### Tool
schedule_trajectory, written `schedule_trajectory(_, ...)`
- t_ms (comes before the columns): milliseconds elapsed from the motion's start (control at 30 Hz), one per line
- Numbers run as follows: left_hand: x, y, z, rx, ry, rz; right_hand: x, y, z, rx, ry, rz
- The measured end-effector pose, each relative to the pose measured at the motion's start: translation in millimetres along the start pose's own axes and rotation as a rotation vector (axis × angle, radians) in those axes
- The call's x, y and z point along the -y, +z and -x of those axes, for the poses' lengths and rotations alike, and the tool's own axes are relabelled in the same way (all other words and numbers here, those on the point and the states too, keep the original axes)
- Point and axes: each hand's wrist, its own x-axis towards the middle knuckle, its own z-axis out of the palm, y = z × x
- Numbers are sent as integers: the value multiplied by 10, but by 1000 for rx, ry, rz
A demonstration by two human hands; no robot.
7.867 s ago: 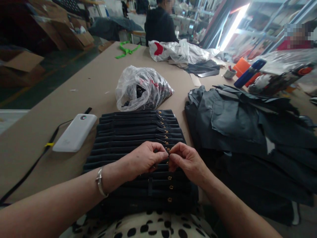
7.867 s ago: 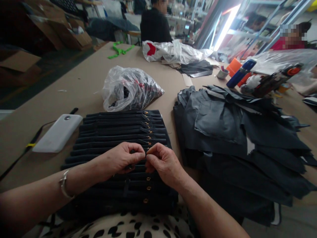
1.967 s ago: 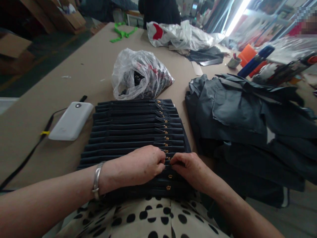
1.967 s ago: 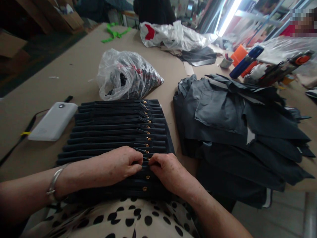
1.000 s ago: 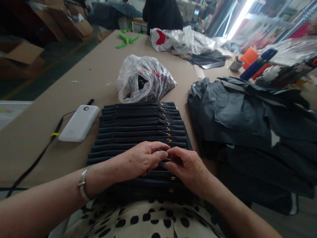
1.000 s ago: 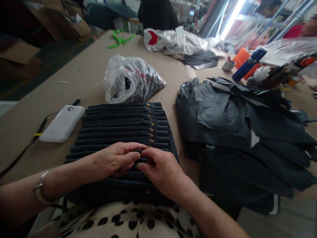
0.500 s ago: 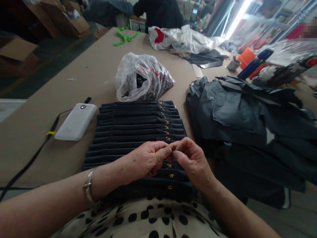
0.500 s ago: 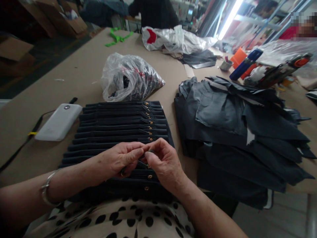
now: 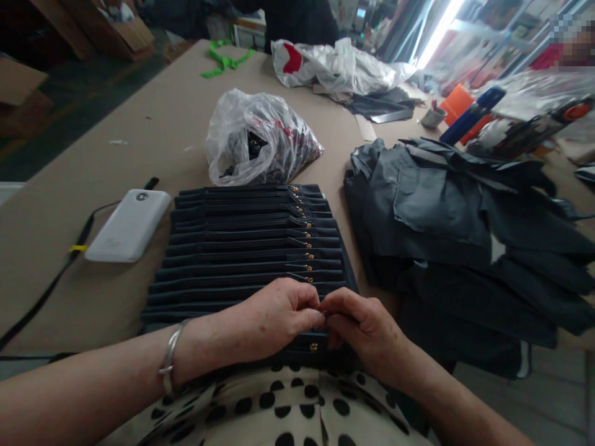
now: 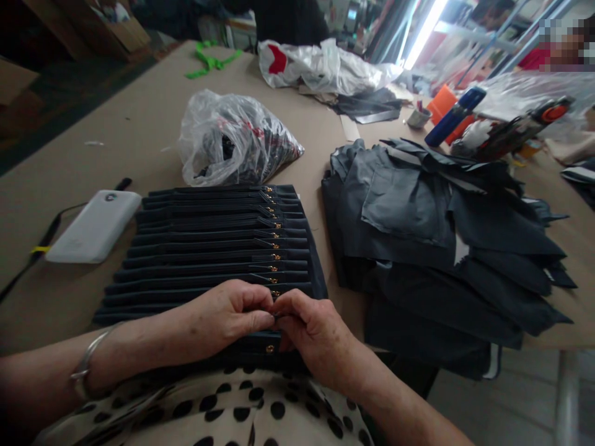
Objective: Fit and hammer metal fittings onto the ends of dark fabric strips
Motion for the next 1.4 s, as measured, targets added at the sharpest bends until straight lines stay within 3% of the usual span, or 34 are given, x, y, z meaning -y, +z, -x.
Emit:
schedule_trajectory(100, 13, -5, -11, 5, 26, -93, -44, 78, 8, -58, 8, 9)
schedule_trajectory(333, 3, -28, -1, 44, 34, -336, -65, 67, 16, -61, 3, 321)
schedule_trajectory(467, 0, -23, -13, 17, 28, -407, -108, 48, 20, -19, 14, 323)
schedule_trajectory(667, 12, -34, -17, 70, 16, -523, -199, 78, 0, -17, -32, 355)
schedule_trajectory(1000, 111, -46, 10, -27, 24, -584, -171, 137, -83, 3, 50, 572)
schedule_trajectory(1100, 122, -142, 24, -30, 0, -405, -121, 77, -91, -19, 10, 525)
schedule_trajectory(1200, 90, -210, 24, 5, -77, -4, -9, 48, -101, -103, -91, 446)
schedule_trajectory(1300, 29, -210, 14, 2, -198, 449, 128, 109, -142, -130, -240, 411)
schedule_trajectory(1400, -16, -161, -5, -50, -209, 666, 208, 224, -224, -116, -332, 490)
